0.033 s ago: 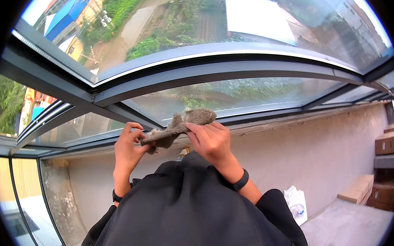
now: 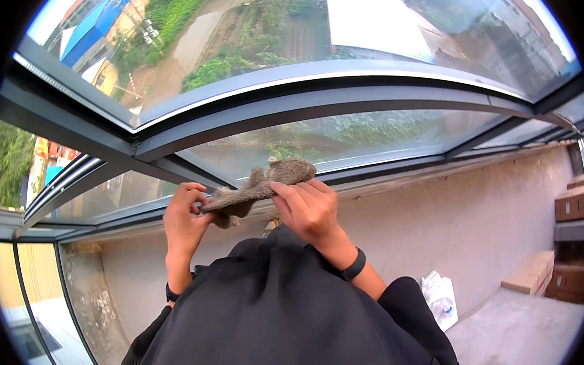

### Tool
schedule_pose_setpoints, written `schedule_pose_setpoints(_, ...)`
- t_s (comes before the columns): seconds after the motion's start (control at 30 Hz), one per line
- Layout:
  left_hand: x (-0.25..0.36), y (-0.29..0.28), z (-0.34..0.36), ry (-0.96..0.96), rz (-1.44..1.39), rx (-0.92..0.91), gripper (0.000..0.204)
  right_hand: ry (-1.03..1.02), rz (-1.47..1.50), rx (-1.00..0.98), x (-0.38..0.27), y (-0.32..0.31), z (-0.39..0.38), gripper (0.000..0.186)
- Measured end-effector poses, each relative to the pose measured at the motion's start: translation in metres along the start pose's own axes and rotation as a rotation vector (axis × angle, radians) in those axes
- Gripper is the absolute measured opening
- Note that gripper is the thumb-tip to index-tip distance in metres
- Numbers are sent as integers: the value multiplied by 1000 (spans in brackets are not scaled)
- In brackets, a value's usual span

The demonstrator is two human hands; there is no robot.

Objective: The person is cleaning the tracks and frames of large hallway windows with a cloth.

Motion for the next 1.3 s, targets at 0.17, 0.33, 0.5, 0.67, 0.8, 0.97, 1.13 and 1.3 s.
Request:
schedule_pose_setpoints(0.17,20,-53,0,159,-234,519,20,-313,33,164,-36,-22,10,35)
schedule_pose_setpoints(0.33,15,-85,-19,426,-322,876,32,-365,28,329,-56,-11,37,40)
schedule_pose_setpoints(0.5,44,-85,-10,694,119,1047,52,-223,15,234,-65,28,69,51)
schedule_pose_setpoints(0.67,41,-56,28,635,388,662,45,-164,-11,87,-70,66,83,56)
schedule_pose_setpoints(0.8,57,-45,35,610,510,791,50,-194,-93,138,-46,83,87,51)
schedule_pose_setpoints(0.97,96,-15,36,673,437,908,37,-103,-106,198,-19,41,79,46)
schedule_pose_setpoints(1.13,172,60,41,905,350,835,32,4,-212,250,43,-41,70,44)
schedule_pose_setpoints(1.3,256,119,43,1006,227,784,26,12,-299,263,104,-120,63,42)
Point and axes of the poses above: each hand's wrist, its own z-axis towards the middle knuckle, its own y-axis out of the palm, x = y × z, the point moved 7 cm from there along z, towards the middle knuckle, and after that the axes turned 3 degrees about x, right-handed, at the moved point
